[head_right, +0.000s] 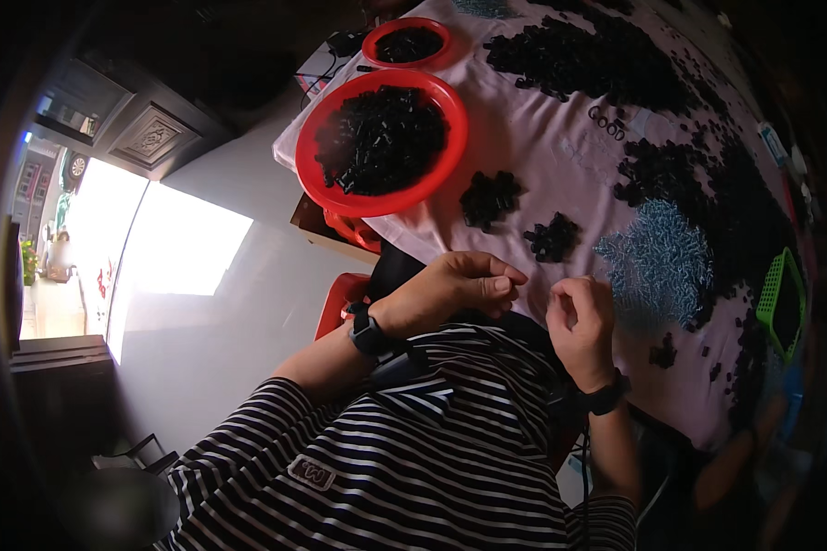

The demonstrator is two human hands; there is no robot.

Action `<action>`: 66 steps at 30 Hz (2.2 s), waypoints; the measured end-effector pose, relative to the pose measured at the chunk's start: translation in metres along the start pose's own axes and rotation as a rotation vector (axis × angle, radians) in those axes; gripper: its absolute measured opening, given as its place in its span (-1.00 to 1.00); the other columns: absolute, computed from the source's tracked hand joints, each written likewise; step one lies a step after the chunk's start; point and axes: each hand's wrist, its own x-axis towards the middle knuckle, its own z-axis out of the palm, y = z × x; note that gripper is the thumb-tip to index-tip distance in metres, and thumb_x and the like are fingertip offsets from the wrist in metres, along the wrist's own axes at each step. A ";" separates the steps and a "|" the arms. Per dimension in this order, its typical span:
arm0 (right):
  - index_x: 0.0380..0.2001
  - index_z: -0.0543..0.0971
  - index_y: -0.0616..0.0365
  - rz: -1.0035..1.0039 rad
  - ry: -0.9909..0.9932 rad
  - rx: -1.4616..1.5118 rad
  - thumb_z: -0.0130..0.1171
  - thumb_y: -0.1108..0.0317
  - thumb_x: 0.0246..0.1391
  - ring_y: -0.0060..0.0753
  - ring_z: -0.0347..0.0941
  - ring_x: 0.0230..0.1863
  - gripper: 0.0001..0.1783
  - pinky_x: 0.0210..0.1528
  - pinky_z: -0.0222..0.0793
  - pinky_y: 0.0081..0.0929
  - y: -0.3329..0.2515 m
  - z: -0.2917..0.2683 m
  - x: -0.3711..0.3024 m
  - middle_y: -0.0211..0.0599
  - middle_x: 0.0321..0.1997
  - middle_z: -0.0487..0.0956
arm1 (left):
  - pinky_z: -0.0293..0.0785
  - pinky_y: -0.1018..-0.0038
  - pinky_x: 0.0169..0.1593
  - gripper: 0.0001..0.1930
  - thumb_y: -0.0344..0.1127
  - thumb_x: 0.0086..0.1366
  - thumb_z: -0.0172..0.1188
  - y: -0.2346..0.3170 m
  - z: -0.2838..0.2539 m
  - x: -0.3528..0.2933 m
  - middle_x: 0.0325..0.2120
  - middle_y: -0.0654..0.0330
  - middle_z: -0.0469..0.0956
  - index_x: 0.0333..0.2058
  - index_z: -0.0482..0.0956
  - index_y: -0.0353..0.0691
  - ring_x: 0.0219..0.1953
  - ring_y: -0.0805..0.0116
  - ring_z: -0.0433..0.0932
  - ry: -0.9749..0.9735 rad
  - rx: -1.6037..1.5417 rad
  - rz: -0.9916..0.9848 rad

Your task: Assembling small black plastic components for shoe or sandal straps by hand.

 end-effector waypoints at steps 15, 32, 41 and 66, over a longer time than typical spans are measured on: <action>-0.22 0.62 0.13 -0.032 0.067 0.098 0.35 0.56 0.09 -0.29 0.46 -0.17 -0.81 0.02 0.28 -0.37 -0.048 -0.006 0.018 -0.39 -0.26 0.61 | 0.52 0.61 -0.01 -0.69 -0.31 0.39 0.31 -0.009 0.006 0.002 -0.18 0.33 0.63 0.04 0.60 -0.30 -0.16 0.62 0.56 -0.040 0.121 0.141; -0.02 0.68 0.17 0.109 -0.036 0.222 0.26 0.58 0.17 -0.43 0.50 -0.22 -0.70 -0.07 0.37 -0.47 -0.029 -0.005 0.027 -0.39 -0.31 0.61 | 0.52 0.61 -0.02 -0.76 -0.36 0.37 0.32 -0.008 0.005 0.001 -0.22 0.33 0.64 -0.04 0.63 -0.33 -0.17 0.61 0.57 0.025 0.172 0.117; -0.25 0.69 0.05 -0.207 0.050 -0.367 0.33 0.35 0.08 -0.30 0.51 -0.20 -0.85 -0.03 0.19 -0.24 0.014 0.047 0.061 -0.43 -0.31 0.52 | 0.49 0.64 -0.01 -0.78 -0.35 0.38 0.32 -0.013 0.004 0.002 -0.22 0.38 0.62 -0.06 0.64 -0.30 -0.15 0.64 0.55 -0.042 0.134 0.101; -0.09 0.67 0.17 0.181 -0.001 0.206 0.26 0.56 0.17 -0.33 0.51 -0.17 -0.76 0.01 0.36 -0.43 -0.047 -0.020 0.013 -0.34 -0.23 0.63 | 0.55 0.55 0.00 -0.73 -0.30 0.39 0.30 -0.012 0.007 0.002 -0.22 0.26 0.66 -0.05 0.62 -0.35 -0.17 0.53 0.61 -0.068 0.009 0.126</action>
